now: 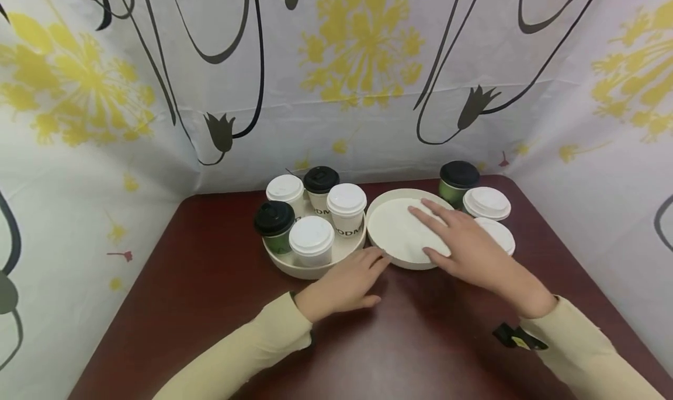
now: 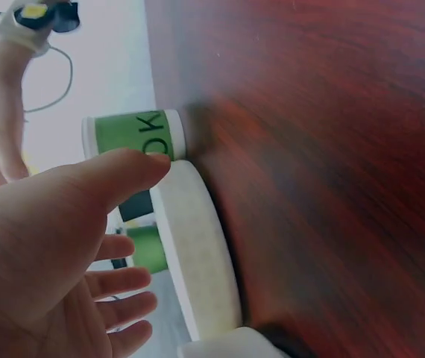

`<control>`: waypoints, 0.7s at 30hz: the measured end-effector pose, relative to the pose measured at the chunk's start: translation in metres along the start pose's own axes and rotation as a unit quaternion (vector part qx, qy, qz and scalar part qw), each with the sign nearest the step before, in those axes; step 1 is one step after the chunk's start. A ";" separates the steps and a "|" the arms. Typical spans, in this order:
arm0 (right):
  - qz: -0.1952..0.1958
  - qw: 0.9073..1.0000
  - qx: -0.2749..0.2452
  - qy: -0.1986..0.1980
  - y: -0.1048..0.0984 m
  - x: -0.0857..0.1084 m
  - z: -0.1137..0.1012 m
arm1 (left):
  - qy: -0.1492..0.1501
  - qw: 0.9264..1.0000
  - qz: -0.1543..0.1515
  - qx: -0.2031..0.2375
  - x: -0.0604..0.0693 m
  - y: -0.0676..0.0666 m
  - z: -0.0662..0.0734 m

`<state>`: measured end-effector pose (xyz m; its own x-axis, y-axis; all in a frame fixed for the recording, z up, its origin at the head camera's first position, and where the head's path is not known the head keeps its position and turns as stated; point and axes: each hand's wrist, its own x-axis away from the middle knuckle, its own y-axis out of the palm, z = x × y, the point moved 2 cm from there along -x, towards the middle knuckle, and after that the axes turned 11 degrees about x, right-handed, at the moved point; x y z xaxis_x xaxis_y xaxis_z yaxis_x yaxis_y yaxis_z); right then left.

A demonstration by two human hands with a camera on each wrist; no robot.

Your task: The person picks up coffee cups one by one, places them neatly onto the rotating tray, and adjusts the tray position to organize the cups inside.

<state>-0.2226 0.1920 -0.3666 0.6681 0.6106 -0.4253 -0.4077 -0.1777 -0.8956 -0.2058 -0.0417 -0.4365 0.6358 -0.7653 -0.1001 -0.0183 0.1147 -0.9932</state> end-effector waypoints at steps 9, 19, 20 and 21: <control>0.020 0.990 0.012 0.136 -0.018 0.036 0.045 | -0.052 0.999 0.004 -0.004 -0.017 0.017 -0.012; -0.015 0.974 0.016 0.224 0.001 0.068 0.062 | -0.062 0.998 -0.014 -0.018 -0.019 0.023 -0.014; -0.022 0.973 0.017 0.229 0.003 0.070 0.063 | -0.062 0.998 -0.017 -0.017 -0.019 0.023 -0.014; -0.029 0.972 0.018 0.233 0.006 0.072 0.064 | -0.060 0.998 -0.019 -0.018 -0.019 0.024 -0.013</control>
<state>-0.2165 0.2842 -0.3939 0.8969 0.2008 -0.3941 -0.3764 -0.1211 -0.9185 -0.2283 -0.0330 -0.4588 0.7247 -0.6867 -0.0565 -0.0186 0.0625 -0.9979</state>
